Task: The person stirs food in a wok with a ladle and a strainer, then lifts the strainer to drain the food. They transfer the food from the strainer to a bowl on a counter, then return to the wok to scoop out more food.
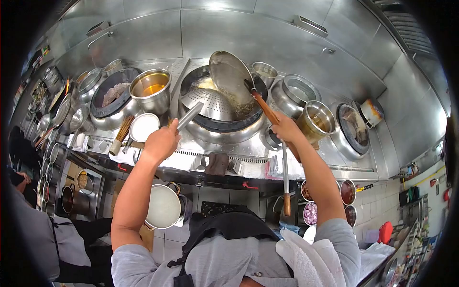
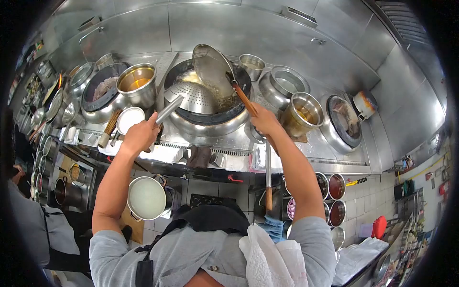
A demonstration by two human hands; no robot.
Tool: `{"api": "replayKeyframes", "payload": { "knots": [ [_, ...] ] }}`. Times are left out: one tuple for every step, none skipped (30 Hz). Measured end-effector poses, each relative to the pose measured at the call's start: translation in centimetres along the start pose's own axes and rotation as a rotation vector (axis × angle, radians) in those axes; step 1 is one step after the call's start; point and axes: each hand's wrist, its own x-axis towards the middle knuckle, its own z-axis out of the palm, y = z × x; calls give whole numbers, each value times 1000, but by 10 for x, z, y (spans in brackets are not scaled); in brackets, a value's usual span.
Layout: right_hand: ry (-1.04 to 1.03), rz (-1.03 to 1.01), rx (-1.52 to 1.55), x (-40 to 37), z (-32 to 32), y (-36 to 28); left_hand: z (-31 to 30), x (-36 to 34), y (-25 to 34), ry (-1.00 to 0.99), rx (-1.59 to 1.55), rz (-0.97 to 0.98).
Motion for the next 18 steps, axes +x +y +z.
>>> {"api": "replayKeyframes", "payload": {
  "knots": [
    [-12,45,88,8,4,-4,1,0,2,3,7,5],
    [-25,84,174,16,5,-8,2,-1,2,9,14,5],
    [13,47,167,28,3,-4,1,-1,1,16,19,0],
    [46,9,160,40,2,5,0,-2,2,12,13,-8],
    [77,-29,153,51,0,13,-1,-2,4,6,6,-18],
    [86,-34,191,55,-9,11,-1,-3,5,-1,-1,-27],
    [135,-58,98,69,-16,20,3,-4,3,32,-6,-16],
    [187,-83,5,83,-24,28,8,-3,1,66,-9,-4],
    [212,-100,-66,90,-30,34,11,-2,0,100,-11,9],
    [238,-115,-138,96,-37,37,9,-3,1,80,-12,1],
    [237,-121,-188,99,-42,42,7,-2,3,60,-12,-8],
    [195,-100,-134,100,-40,43,5,-3,4,41,-11,-17],
    [154,-77,-80,101,-37,44,8,-2,2,45,-13,-9],
    [69,-27,73,95,-27,49,14,0,0,50,-15,-1],
    [-19,19,223,90,-19,51,19,2,-2,59,-20,1],
    [-37,16,302,81,-9,46,23,2,-3,67,-24,7],
    [-59,41,345,76,-2,39,27,3,-4,74,-35,6],
    [-79,68,390,69,2,30,31,5,-5,79,-45,8]
  ]
}}
